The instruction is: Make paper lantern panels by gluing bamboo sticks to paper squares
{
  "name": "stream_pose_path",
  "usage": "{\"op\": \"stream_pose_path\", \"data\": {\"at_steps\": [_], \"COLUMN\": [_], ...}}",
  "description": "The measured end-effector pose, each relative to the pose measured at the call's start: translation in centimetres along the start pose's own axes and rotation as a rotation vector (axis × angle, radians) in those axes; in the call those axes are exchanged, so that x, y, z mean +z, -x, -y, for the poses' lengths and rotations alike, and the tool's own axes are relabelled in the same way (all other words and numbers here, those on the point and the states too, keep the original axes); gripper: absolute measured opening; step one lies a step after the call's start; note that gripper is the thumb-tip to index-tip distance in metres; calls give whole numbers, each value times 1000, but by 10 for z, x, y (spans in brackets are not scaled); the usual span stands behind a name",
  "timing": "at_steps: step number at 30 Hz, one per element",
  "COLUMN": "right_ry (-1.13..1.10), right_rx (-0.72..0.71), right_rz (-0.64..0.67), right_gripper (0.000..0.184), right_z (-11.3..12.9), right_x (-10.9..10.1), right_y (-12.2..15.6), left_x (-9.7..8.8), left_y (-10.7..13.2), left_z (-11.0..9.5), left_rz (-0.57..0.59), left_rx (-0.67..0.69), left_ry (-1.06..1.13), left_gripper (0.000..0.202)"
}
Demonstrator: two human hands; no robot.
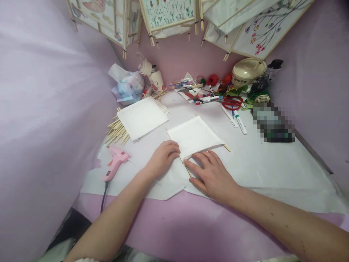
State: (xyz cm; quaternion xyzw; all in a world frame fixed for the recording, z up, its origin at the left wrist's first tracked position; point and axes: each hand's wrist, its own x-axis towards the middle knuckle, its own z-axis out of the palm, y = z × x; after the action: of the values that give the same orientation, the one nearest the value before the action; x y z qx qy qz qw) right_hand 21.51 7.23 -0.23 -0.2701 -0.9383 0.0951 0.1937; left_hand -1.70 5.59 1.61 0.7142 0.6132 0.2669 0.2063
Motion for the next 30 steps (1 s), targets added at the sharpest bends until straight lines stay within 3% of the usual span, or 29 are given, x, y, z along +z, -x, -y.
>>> {"op": "stream_pose_path", "data": {"at_steps": [10, 14, 21, 30], "right_ry": [9, -15, -58, -42], "right_rx": [55, 79, 141, 132], "right_rz": [27, 7, 14, 2], "right_gripper": [46, 42, 37, 40], "right_z": [5, 5, 3, 2], "right_x": [1, 2, 2, 4], "right_y": [-6, -10, -14, -14], "left_x": [-7, -1, 10, 13], "left_y": [3, 5, 6, 7], "left_z": [-4, -6, -8, -12], "left_rz": [64, 18, -20, -39], "left_rx": [-10, 20, -7, -53], "left_ry": [52, 22, -4, -5], "left_gripper": [16, 29, 35, 23]}}
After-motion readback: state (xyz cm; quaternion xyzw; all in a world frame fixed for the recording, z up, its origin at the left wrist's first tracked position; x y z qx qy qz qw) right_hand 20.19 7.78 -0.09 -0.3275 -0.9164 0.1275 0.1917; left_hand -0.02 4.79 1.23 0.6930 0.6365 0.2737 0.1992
